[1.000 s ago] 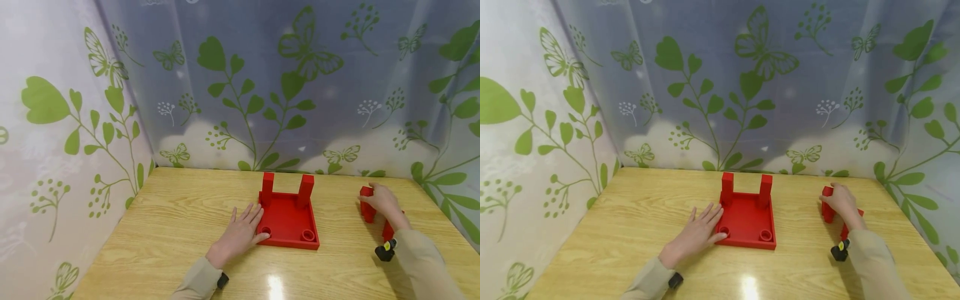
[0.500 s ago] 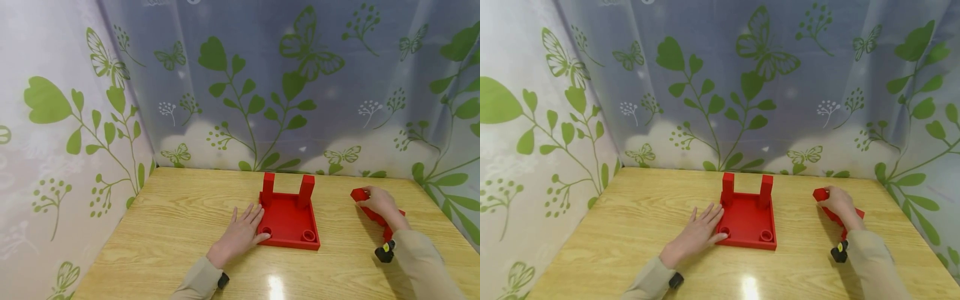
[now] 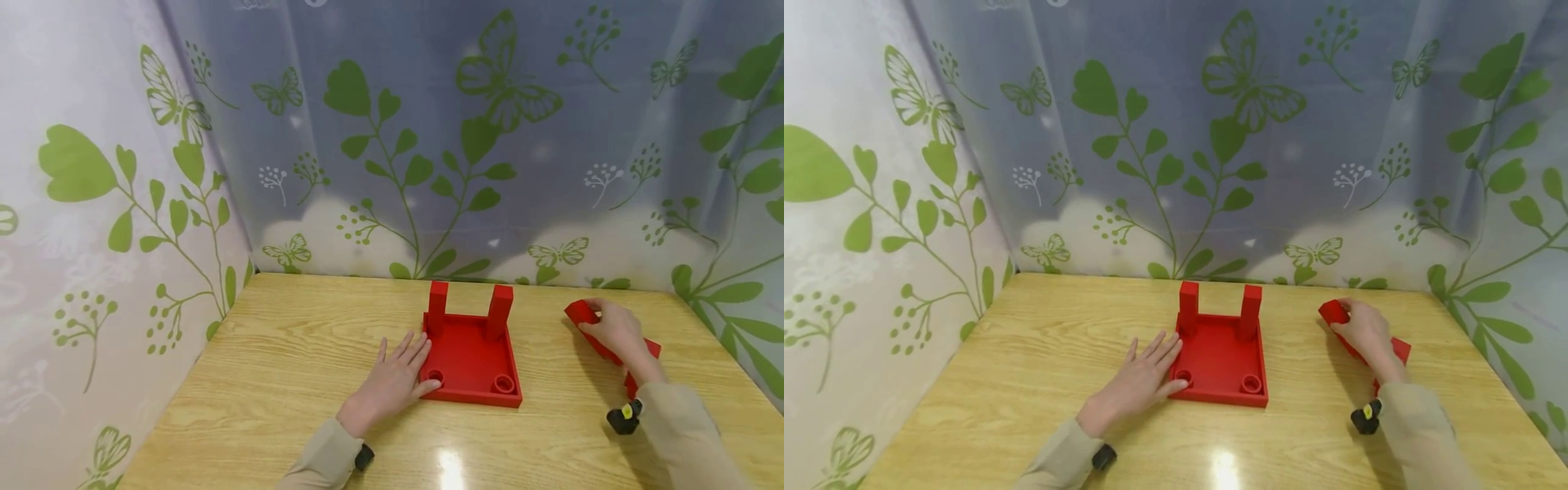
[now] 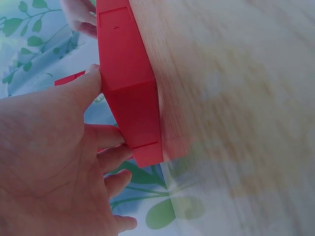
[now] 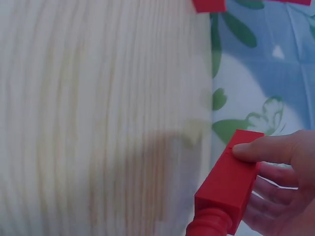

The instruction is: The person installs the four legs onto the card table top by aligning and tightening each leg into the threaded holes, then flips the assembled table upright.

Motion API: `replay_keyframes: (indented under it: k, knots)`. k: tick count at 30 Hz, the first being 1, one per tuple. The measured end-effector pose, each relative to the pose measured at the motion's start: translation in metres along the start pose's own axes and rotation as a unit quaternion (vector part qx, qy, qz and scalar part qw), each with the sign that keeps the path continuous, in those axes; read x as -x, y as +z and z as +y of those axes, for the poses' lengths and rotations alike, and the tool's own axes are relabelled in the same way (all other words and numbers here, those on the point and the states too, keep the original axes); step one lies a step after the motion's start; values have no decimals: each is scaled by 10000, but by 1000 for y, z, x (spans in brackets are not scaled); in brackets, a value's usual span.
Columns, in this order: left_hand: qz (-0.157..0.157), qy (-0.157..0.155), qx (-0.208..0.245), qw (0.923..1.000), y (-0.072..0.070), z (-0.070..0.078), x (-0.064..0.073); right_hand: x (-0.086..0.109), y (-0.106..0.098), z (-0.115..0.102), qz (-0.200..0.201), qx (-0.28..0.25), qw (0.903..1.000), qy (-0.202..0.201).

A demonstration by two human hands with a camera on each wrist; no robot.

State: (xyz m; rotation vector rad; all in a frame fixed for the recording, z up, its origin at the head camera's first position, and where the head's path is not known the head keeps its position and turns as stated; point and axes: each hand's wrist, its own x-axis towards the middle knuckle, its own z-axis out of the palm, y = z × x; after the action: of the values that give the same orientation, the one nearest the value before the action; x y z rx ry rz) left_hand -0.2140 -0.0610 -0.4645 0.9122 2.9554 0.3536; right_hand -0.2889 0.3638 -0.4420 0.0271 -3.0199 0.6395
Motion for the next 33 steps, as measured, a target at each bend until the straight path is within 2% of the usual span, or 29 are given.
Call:
replay_keyframes:
  k: [5,9,16,21,27,33]
  knots:
    - [-129,9,78,9999,-4,0,0,11,-1,-13,591,-283,9978,-107]
    - [-240,18,188,9995,-7,-1,2,22,0,-25,1114,-646,9915,-191]
    - [-250,157,161,9994,-10,-4,7,40,4,-45,1822,-1483,9713,-382]
    - [-270,193,81,9994,-10,-7,13,49,4,-61,2268,-1654,9580,-583]
    - [-245,260,67,9993,-14,-5,16,55,6,-84,2526,-2084,9401,-944]
    - [-225,223,16,9995,-13,-5,16,58,9,-111,2418,-2765,9178,-1505]
